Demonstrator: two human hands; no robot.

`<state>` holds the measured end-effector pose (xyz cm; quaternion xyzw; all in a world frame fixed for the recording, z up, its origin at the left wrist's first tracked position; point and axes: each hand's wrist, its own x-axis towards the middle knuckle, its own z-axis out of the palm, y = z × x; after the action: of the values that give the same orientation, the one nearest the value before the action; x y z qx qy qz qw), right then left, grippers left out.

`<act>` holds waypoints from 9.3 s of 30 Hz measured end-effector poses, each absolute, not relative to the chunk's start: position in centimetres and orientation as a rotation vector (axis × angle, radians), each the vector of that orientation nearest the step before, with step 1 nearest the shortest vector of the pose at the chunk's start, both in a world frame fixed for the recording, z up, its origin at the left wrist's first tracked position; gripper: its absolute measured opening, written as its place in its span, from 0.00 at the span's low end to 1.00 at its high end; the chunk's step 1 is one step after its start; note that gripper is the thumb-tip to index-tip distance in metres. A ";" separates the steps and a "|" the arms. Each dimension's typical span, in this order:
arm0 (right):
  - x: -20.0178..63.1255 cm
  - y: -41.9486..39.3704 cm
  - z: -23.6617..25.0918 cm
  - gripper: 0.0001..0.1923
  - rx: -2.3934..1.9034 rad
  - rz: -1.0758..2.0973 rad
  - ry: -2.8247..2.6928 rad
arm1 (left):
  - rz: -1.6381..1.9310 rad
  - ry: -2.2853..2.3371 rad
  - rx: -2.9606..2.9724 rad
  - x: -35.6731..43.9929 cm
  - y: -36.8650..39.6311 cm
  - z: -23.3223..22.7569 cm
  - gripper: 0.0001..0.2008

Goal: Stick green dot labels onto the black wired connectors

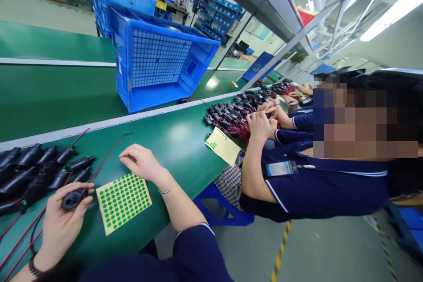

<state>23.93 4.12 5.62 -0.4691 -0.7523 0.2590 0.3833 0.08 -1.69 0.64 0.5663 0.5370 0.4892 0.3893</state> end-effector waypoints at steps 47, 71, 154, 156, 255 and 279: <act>21.7 2.5 4.0 0.06 -1.073 0.588 -2.364 | 1.195 1.279 1.581 0.2 -1.2 -0.5 0.15; 17.2 0.3 5.3 0.04 -1.313 1.497 -1.506 | 1.339 1.083 1.924 0.6 -1.1 -1.5 0.18; 15.8 -2.1 4.5 0.06 -1.088 0.451 -1.913 | 1.464 1.209 2.153 0.2 -1.4 -1.9 0.14; 16.0 -2.0 4.7 0.06 -1.071 0.431 -1.958 | 1.455 1.204 2.189 0.1 -1.4 -2.1 0.14; 16.0 -1.1 2.4 0.06 -1.116 0.497 -2.203 | 1.365 1.341 2.245 -1.4 -0.5 -5.7 0.07; 16.5 -0.4 2.5 0.08 -1.061 0.478 -2.267 | 1.379 1.295 2.313 -1.4 -0.5 -6.0 0.08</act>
<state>16.49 -0.45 2.47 -0.3983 -0.8507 0.1794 0.2923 -1.44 -0.49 -6.03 0.7718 0.4320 0.4602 0.0766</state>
